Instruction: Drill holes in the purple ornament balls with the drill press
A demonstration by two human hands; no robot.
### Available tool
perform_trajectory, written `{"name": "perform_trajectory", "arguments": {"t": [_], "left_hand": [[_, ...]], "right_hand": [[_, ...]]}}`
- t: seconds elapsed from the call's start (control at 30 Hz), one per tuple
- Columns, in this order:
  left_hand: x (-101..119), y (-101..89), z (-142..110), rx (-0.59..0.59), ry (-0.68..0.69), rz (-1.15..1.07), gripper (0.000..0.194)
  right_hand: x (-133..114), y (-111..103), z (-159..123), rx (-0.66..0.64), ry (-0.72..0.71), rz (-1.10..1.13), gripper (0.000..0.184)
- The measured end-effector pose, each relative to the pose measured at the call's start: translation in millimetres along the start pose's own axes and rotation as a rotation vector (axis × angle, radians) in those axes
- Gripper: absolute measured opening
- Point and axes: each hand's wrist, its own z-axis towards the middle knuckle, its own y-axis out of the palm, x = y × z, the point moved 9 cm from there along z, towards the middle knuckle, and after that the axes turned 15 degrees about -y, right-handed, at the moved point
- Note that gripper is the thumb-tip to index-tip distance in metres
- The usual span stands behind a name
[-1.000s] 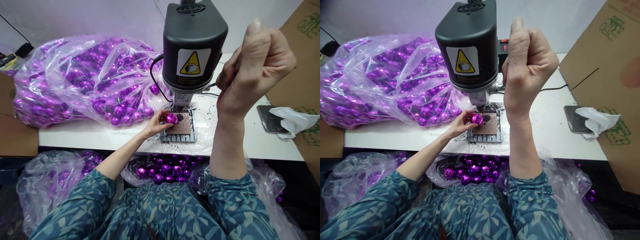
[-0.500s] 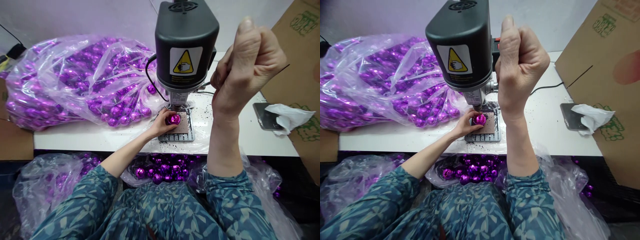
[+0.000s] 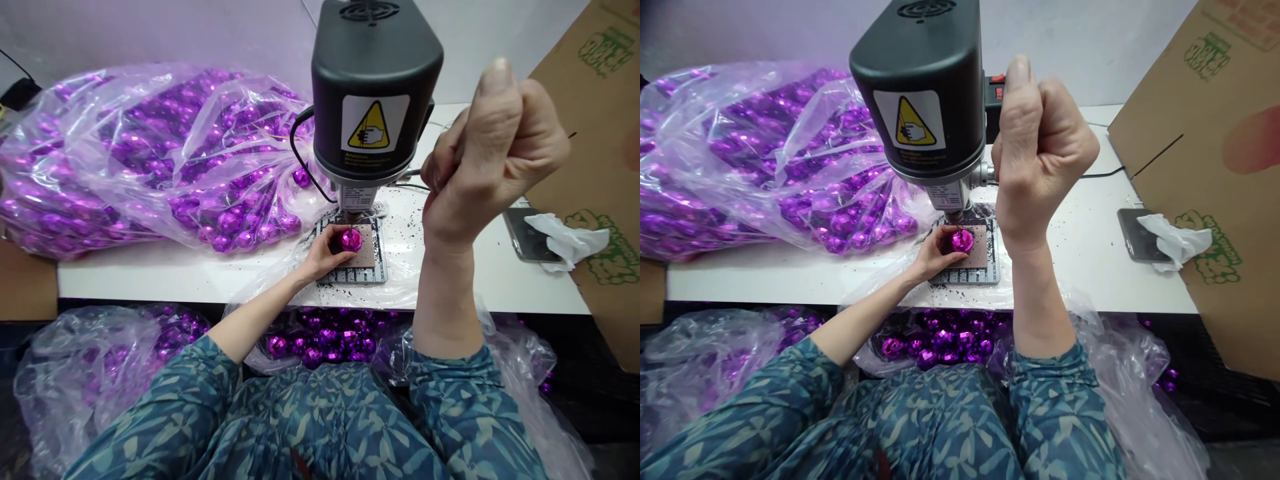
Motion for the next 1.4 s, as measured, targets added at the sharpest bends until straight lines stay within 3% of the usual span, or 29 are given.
{"name": "perform_trajectory", "arguments": {"t": [0.17,0.33,0.63,0.77,1.0,1.07,1.2,1.3,1.4], "left_hand": [[-3,0.3,0,-0.001,0.02,-0.021,0.067],[-6,-1.0,0,0.012,0.021,0.001,0.068],[-1,-2.0,-1,0.026,0.054,0.033,0.064],[-1,-1.1,-1,0.016,0.07,0.027,0.064],[-6,-1.0,0,0.012,0.042,-0.026,0.068],[-7,-0.5,0,0.012,0.025,-0.031,0.067],[-1,3.0,0,0.017,0.007,-0.014,0.063],[16,-2.2,-9,0.088,0.022,0.053,0.057],[43,-19.6,-37,0.136,0.045,0.204,0.046]], "right_hand": [[-11,-12,-17,0.075,-0.059,0.005,0.052],[-17,-20,-32,0.064,-0.057,-0.07,0.054],[-22,-30,-47,0.106,-0.291,-0.008,0.049],[-24,-29,-52,0.053,-0.403,0.12,0.046],[-29,-32,-63,-0.021,-0.53,0.09,0.041],[-29,-32,-61,0.0,-0.503,0.115,0.047],[-19,-23,-34,0.087,-0.276,0.089,0.058],[-8,-6,-8,0.038,-0.116,0.05,0.058],[3,3,6,-0.01,-0.048,0.073,0.051]]}}
